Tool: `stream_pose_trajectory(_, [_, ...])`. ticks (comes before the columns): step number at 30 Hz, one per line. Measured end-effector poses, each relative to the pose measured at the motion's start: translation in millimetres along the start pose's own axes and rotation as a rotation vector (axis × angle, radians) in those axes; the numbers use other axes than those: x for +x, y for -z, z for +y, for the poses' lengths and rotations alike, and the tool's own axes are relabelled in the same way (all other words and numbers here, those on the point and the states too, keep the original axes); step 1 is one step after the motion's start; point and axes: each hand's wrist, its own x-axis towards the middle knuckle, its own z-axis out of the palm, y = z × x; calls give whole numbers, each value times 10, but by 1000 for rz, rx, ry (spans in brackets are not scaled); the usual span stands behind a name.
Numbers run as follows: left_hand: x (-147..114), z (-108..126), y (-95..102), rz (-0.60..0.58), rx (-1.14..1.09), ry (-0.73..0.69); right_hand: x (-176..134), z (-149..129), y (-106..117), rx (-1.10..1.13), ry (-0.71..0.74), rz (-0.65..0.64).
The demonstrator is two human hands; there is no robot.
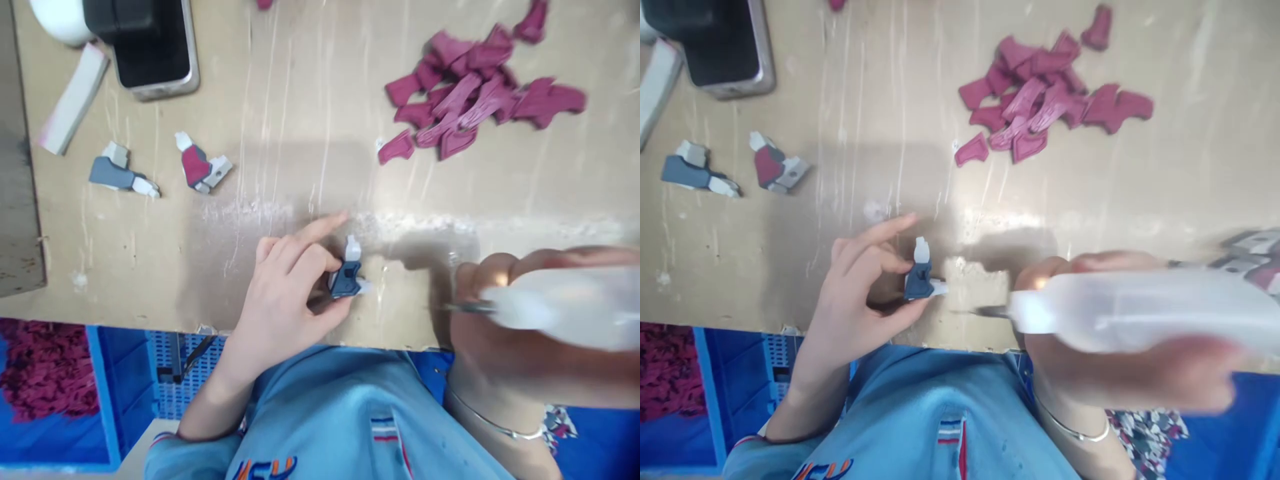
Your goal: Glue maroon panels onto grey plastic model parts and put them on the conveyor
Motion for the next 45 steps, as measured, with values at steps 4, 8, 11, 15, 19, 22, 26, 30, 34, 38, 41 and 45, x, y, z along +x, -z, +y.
stream_pose_trajectory(4, [-5, -18, 14, 54, -54, -70, 232, -16, 123, -38, 128, 59])
stream_pose_trajectory(8, [21, 40, 35, 56, -108, -228, 404, -26, 227, -71, 226, 114])
stream_pose_trajectory(11, [21, 89, 22, 42, -224, -258, 463, -15, 201, -31, 262, 103])
stream_pose_trajectory(15, [-33, 70, -36, 76, -306, -167, 660, -17, 87, -23, 273, 125])
stream_pose_trajectory(19, [-155, 3, -105, 115, -352, -56, 1074, 10, 70, -572, 360, 276])
stream_pose_trajectory(22, [-244, -41, -148, 103, -340, 77, 1326, 71, 101, -797, 358, 227])
stream_pose_trajectory(26, [-255, -32, -148, 110, -359, 199, 1401, 149, 145, -830, 365, 190])
stream_pose_trajectory(30, [-139, 28, -105, 44, -440, 277, 1240, 85, 183, -741, 378, 197])
stream_pose_trajectory(34, [7, 45, -105, 8, -491, 298, 895, -138, 41, -460, 460, 105])
stream_pose_trajectory(38, [68, 39, -106, -18, -505, 312, 533, -256, -251, -324, 646, 64])
stream_pose_trajectory(41, [63, 47, -93, -42, -500, 301, 415, -221, -415, -353, 672, 101])
stream_pose_trajectory(45, [44, 59, -88, -29, -502, 293, 420, -149, -500, -343, 678, 107])
